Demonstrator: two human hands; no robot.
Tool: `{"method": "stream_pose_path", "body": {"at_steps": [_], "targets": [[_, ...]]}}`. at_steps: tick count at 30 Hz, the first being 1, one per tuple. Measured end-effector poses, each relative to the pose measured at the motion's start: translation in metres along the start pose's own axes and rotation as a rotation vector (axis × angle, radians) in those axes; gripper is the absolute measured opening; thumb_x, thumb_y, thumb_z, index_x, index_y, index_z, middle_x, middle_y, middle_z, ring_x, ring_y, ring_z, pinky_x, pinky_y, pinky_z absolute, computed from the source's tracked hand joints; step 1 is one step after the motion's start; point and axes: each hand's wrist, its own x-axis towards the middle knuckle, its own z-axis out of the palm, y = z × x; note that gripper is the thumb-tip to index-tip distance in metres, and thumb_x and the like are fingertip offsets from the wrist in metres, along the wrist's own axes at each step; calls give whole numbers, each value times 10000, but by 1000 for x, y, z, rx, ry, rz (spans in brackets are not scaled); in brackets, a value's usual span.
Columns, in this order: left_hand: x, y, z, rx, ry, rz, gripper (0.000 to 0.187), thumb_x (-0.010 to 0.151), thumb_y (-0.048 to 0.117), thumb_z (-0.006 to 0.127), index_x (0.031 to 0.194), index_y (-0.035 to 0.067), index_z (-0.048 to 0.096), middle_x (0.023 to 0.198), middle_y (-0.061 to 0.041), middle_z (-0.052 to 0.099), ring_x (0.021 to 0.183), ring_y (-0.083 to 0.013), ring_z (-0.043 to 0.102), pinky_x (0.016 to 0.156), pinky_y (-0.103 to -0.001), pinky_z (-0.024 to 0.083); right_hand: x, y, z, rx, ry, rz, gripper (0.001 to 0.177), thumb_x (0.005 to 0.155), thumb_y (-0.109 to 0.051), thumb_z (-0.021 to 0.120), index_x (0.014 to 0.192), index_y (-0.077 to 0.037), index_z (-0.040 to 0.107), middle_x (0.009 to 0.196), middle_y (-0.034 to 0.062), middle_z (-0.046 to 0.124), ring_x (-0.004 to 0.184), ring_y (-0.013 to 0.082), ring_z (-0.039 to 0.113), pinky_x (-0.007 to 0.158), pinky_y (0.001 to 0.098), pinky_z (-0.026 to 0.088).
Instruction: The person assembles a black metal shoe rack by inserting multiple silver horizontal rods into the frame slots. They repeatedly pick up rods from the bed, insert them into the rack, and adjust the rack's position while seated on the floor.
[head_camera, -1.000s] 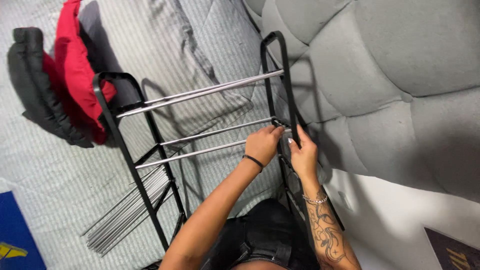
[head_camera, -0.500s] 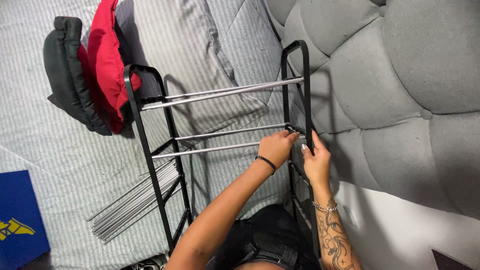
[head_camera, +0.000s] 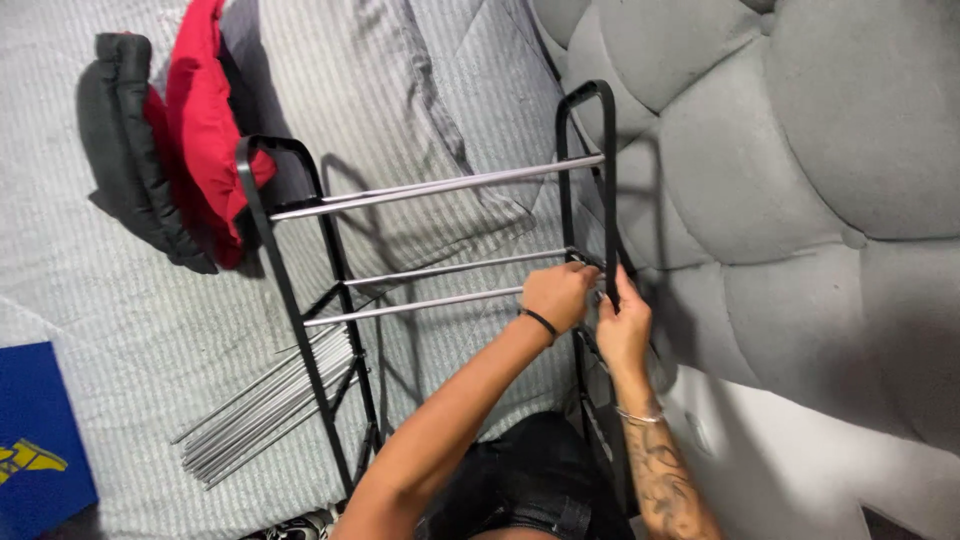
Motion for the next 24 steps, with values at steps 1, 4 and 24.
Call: {"method": "stream_pose_path", "body": {"at_steps": [1,4,24], "targets": [[2,-4,2,-9,27,-22,295,823,203,688,1114,189,736,1014,-40,746,844,-288,735,661,-449,574,4,4,4,-5,-15,-46,534,922,90,582,1452,47,532,1358,213,667,1232,223,649,1013,310,486],[-4,-6,-18,81,-150,-63,204,952,271,673,1130,187,725,1059,-56,738,921,-293,727,713,-478,574,6,47,3,93,-142,102,508,1002,-24,618,1502,-6,534,1185,161,671,975,186,615,814,301,494],[-216,-319,-152,-960,325,-571,688,1078,548,300,1622,129,249,1703,-94,267,1591,-221,185,1279,-381,102,69,-16,15,203,-379,439,332,1054,-338,585,1237,-62,608,1155,110,720,568,113,551,409,239,352]]}}
